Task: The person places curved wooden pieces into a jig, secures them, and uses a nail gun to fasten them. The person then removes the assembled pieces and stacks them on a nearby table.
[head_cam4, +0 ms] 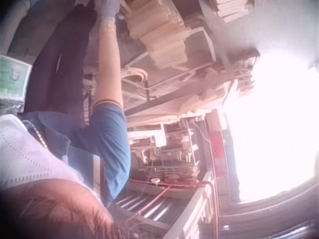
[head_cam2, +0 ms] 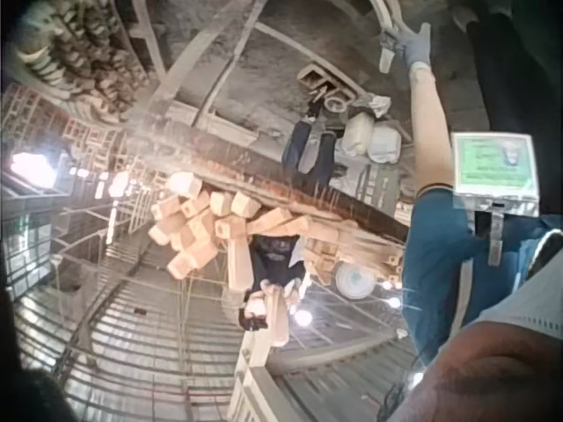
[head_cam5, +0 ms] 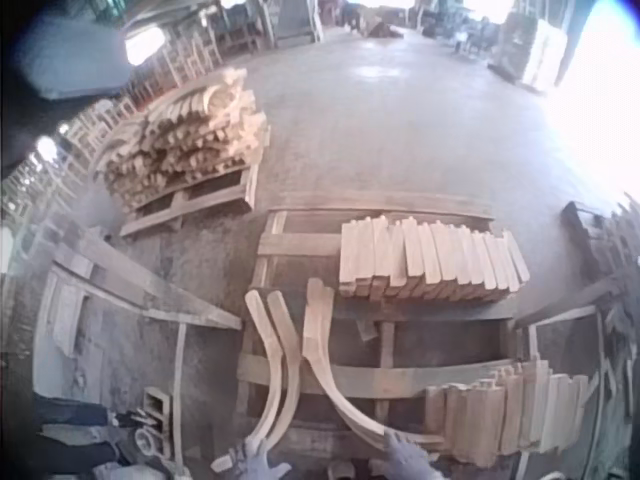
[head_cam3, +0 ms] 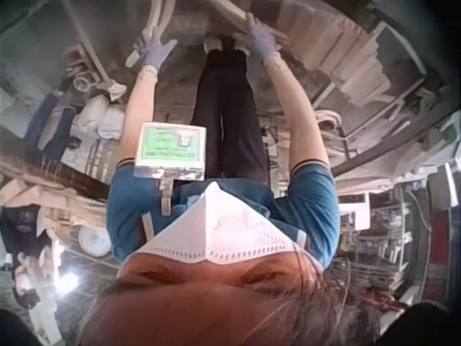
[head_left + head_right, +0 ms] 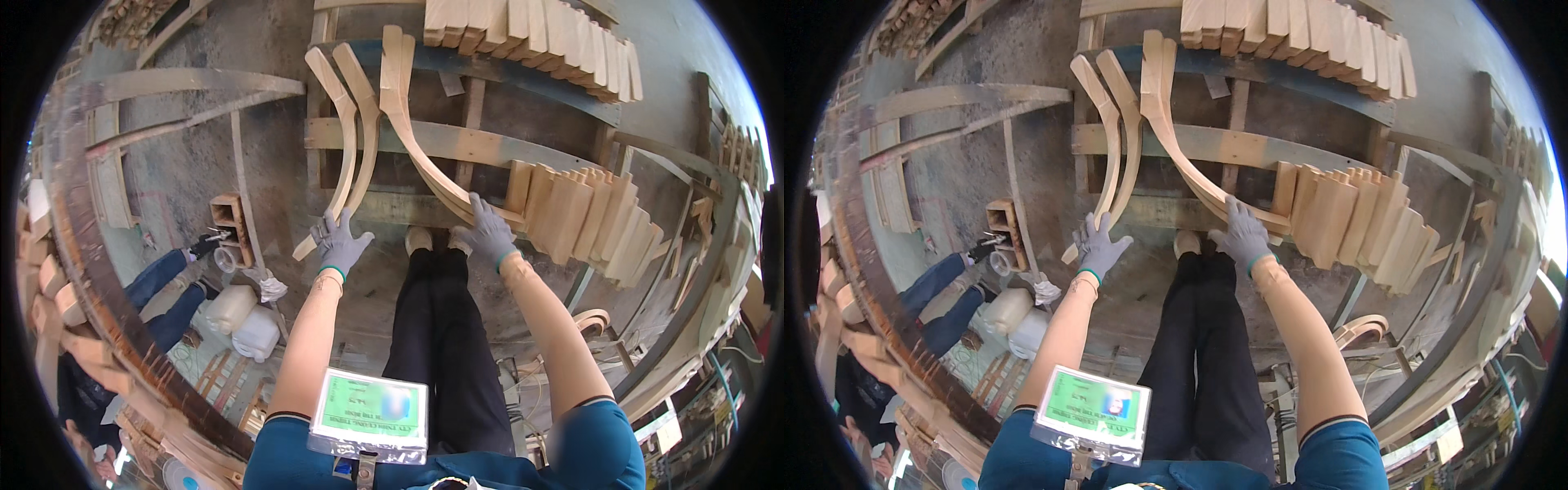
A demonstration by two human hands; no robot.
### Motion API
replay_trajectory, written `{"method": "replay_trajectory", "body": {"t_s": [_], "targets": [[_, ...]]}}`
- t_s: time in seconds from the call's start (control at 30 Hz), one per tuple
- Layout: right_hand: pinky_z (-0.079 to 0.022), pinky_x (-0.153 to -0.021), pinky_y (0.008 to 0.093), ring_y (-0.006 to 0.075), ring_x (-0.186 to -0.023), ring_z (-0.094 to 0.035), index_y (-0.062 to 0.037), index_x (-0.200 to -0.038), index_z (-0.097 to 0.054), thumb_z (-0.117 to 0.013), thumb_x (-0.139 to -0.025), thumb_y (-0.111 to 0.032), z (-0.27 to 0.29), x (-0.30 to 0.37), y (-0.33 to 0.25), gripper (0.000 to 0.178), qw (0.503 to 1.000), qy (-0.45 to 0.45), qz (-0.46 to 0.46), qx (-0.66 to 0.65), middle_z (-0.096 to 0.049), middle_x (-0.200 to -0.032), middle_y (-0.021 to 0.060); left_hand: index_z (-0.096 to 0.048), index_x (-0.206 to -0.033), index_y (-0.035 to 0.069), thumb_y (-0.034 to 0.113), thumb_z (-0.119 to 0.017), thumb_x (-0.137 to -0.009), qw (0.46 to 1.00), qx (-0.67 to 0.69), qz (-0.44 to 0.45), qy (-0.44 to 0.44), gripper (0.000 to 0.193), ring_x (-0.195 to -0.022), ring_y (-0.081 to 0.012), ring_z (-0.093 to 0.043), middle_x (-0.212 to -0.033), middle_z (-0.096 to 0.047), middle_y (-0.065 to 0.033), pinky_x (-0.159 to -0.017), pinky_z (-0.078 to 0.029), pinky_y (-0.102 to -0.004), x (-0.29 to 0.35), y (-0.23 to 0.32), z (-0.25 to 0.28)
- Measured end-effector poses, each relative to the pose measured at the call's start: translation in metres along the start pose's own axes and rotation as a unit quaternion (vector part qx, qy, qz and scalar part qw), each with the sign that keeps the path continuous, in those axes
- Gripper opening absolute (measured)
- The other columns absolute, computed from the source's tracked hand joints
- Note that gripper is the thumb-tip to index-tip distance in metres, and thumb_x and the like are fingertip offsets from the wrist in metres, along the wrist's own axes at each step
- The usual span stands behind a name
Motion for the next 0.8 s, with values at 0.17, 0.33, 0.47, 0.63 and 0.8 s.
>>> {"method": "replay_trajectory", "body": {"t_s": [0.17,0.33,0.47,0.63,0.8], "targets": [[-0.046,-0.086,0.0459,0.0373,-0.104,-0.056,-0.0076,-0.120,-0.039,-0.070,-0.071,-0.038,-0.052,-0.096,0.002,0.066,0.997,-0.032,-0.034,0.053,-0.057,-0.109,0.0174,-0.023,-0.145,0.019,0.057,-0.063,-0.073,0.999,0.024,0.039,0.017,0.091,-0.136,-0.0437,-0.018,-0.147,-0.019,-0.0226,-0.112,-0.012,-0.0508,-0.058,-0.008,-0.046],[-0.048,-0.082,0.0463,0.0381,-0.096,-0.060,-0.0094,-0.112,-0.044,-0.068,-0.071,-0.034,-0.101,-0.152,0.017,0.054,0.991,-0.113,-0.062,0.045,-0.061,-0.102,0.0186,-0.022,-0.146,0.020,0.050,-0.071,-0.067,0.995,-0.073,0.023,0.070,0.097,-0.127,-0.0434,-0.029,-0.144,-0.016,-0.0216,-0.109,-0.018,-0.0523,-0.122,-0.004,-0.067],[-0.048,-0.081,0.0474,0.0390,-0.094,-0.061,-0.0082,-0.107,-0.045,-0.064,-0.073,-0.028,-0.120,-0.168,0.027,0.044,0.995,-0.092,-0.033,-0.001,-0.062,-0.099,0.0212,-0.022,-0.146,0.024,0.044,-0.071,-0.068,0.984,-0.072,-0.011,0.165,0.094,-0.118,-0.0408,-0.038,-0.140,-0.021,-0.0206,-0.102,-0.029,-0.0500,-0.155,0.005,-0.078],[-0.047,-0.081,0.0484,0.0407,-0.094,-0.060,-0.0059,-0.104,-0.046,-0.060,-0.074,-0.024,-0.119,-0.162,0.025,0.037,0.993,-0.107,-0.033,-0.030,-0.062,-0.097,0.0223,-0.026,-0.145,0.027,0.029,-0.071,-0.067,0.994,-0.052,0.021,0.099,0.090,-0.097,-0.0372,-0.049,-0.119,-0.035,-0.0177,-0.088,-0.043,-0.0441,-0.169,-0.001,-0.085],[-0.047,-0.082,0.0473,0.0405,-0.096,-0.059,-0.0022,-0.099,-0.048,-0.060,-0.074,-0.025,-0.087,-0.123,-0.003,0.036,0.992,-0.118,-0.014,-0.054,-0.062,-0.098,0.0230,-0.029,-0.143,0.025,0.026,-0.072,-0.066,0.997,0.044,0.002,0.068,0.088,-0.104,-0.0417,-0.050,-0.120,-0.039,-0.0211,-0.091,-0.044,-0.0440,-0.128,0.013,-0.055]]}}
Point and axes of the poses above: each hand's wrist, its own x-axis away from the middle knuckle, its own z-axis out of the back of the hand, y = z × x, the point moved 6 cm from there along -x, towards the middle knuckle
